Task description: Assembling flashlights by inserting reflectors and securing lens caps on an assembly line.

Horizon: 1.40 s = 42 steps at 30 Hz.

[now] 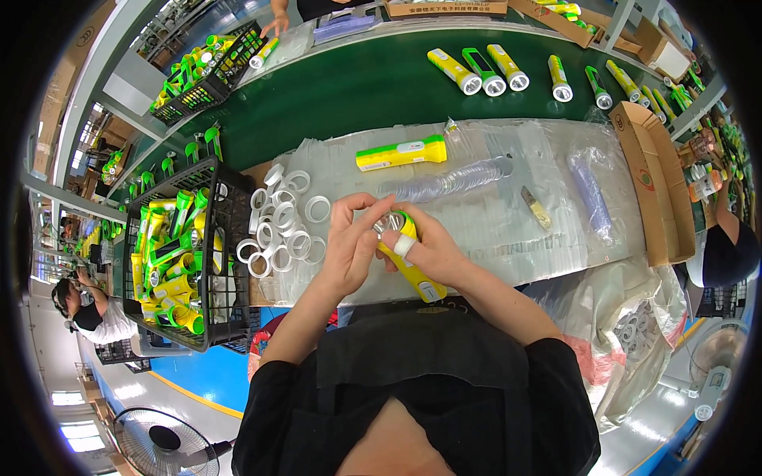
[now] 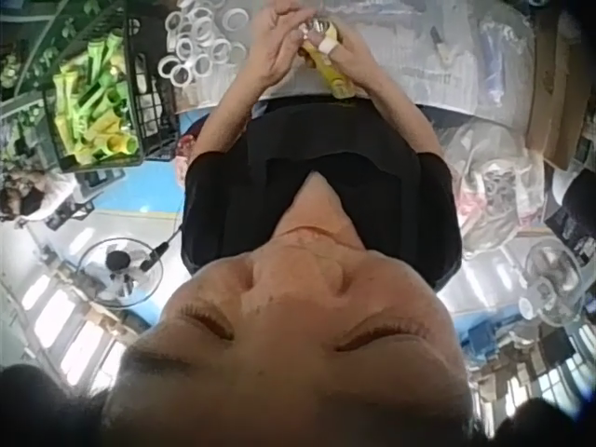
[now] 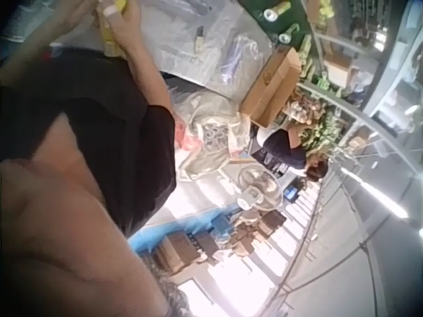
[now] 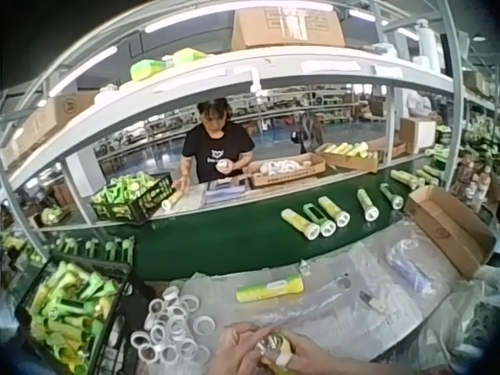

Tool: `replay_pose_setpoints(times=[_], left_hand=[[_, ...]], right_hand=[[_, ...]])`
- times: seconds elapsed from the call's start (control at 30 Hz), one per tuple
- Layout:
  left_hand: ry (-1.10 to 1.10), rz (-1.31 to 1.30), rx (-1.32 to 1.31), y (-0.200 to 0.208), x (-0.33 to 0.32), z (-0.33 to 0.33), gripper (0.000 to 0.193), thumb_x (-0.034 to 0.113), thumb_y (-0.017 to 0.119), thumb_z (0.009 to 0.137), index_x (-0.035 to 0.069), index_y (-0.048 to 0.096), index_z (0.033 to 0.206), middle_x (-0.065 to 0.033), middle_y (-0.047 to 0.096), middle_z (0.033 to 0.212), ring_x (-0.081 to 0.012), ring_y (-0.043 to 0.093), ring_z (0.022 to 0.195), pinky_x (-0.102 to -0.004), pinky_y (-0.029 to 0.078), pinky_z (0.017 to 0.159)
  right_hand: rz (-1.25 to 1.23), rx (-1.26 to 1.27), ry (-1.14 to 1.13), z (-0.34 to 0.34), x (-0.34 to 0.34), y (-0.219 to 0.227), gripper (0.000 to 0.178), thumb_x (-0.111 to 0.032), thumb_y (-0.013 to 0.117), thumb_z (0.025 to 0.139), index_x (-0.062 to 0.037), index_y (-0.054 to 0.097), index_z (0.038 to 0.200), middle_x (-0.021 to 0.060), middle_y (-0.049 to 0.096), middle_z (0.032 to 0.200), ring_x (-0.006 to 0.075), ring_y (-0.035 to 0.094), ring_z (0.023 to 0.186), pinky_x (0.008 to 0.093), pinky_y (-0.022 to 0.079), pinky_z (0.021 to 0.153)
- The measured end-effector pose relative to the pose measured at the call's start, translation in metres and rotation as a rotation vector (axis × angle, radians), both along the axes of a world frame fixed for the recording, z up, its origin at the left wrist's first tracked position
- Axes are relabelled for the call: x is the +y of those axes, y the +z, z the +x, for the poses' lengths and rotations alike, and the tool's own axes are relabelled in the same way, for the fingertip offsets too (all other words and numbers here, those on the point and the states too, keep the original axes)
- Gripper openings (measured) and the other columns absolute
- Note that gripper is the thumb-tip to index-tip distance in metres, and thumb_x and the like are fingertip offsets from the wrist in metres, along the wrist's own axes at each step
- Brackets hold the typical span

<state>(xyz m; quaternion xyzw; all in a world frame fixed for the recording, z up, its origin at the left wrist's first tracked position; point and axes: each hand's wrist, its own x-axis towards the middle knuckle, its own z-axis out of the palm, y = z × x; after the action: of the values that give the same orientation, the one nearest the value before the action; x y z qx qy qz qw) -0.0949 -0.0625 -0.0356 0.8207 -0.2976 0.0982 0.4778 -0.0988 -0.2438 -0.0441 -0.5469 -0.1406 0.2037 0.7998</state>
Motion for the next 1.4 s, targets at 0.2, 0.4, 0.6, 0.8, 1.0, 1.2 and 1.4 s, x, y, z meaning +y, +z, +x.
replay_pose_setpoints(times=[0.2, 0.4, 0.6, 0.8, 1.0, 1.2, 1.4], left_hand=[[-0.029, -0.026, -0.149, -0.006, 0.007, -0.002, 0.038, 0.02, 0.042, 0.097, 0.001, 0.061, 0.124, -0.0143, 0.055, 0.125, -0.0343, 0.048, 0.117, -0.0432, 0.036, 0.101], [-0.042, -0.116, -0.215, -0.011, 0.002, 0.002, 0.036, 0.017, 0.041, 0.095, 0.001, 0.062, 0.119, -0.0151, 0.057, 0.126, -0.0358, 0.05, 0.12, -0.0451, 0.034, 0.102], [-0.009, -0.192, -0.139, -0.002, 0.012, 0.006, 0.038, 0.024, 0.041, 0.099, 0.001, 0.062, 0.121, -0.0158, 0.054, 0.133, -0.0366, 0.048, 0.124, -0.0444, 0.035, 0.106], [0.391, 0.519, -0.232, 0.0, 0.067, 0.043, 0.049, 0.03, 0.069, 0.086, 0.013, 0.056, 0.131, -0.0149, 0.056, 0.128, -0.0335, 0.049, 0.122, -0.0462, 0.039, 0.098], [0.197, 0.451, -0.005, -0.001, 0.089, 0.056, 0.041, 0.019, 0.07, 0.086, 0.019, 0.061, 0.126, -0.0151, 0.059, 0.112, -0.0284, 0.06, 0.105, -0.0421, 0.05, 0.084], [-0.017, -0.311, 0.003, 0.037, 0.033, 0.034, 0.027, 0.007, 0.083, 0.073, 0.006, 0.065, 0.092, -0.0133, 0.056, 0.114, -0.0255, 0.062, 0.103, -0.0329, 0.053, 0.083], [0.036, 0.069, -0.264, 0.038, 0.022, 0.034, 0.037, 0.018, 0.089, 0.061, 0.011, 0.074, 0.094, -0.0088, 0.058, 0.111, -0.0245, 0.059, 0.098, -0.0337, 0.052, 0.075]], right_hand=[[-0.059, -0.016, 0.097, 0.0, 0.007, 0.0, 0.041, -0.027, 0.058, 0.097, -0.0032, 0.044, 0.128, 0.0086, 0.06, 0.093, 0.0153, 0.063, 0.073, 0.0302, 0.052, 0.069], [-0.005, -0.027, 0.159, 0.003, 0.014, -0.006, 0.039, -0.028, 0.057, 0.098, -0.0058, 0.044, 0.127, 0.0081, 0.058, 0.097, 0.016, 0.062, 0.076, 0.0309, 0.052, 0.069], [0.038, -0.126, 0.11, 0.014, 0.023, -0.011, 0.035, -0.024, 0.058, 0.097, -0.0067, 0.045, 0.125, 0.0076, 0.058, 0.097, 0.0155, 0.061, 0.077, 0.0304, 0.051, 0.069], [0.06, -0.368, -0.128, 0.041, 0.021, -0.017, 0.031, -0.012, 0.06, 0.093, -0.0076, 0.048, 0.121, 0.0066, 0.057, 0.096, 0.0115, 0.06, 0.076, 0.0268, 0.051, 0.066], [0.05, -0.351, -0.113, 0.042, 0.026, -0.024, 0.03, -0.013, 0.061, 0.093, -0.0081, 0.048, 0.12, 0.0042, 0.057, 0.092, 0.0094, 0.058, 0.074, 0.0251, 0.05, 0.067], [0.04, -0.294, -0.124, 0.042, 0.022, -0.018, 0.034, -0.012, 0.062, 0.091, -0.0075, 0.048, 0.12, 0.0045, 0.058, 0.095, 0.0093, 0.059, 0.077, 0.026, 0.05, 0.07], [0.002, -0.57, -0.175, 0.047, 0.023, -0.023, 0.04, -0.018, 0.064, 0.09, -0.0045, 0.046, 0.124, 0.008, 0.057, 0.112, 0.0152, 0.058, 0.101, 0.0311, 0.047, 0.089]])
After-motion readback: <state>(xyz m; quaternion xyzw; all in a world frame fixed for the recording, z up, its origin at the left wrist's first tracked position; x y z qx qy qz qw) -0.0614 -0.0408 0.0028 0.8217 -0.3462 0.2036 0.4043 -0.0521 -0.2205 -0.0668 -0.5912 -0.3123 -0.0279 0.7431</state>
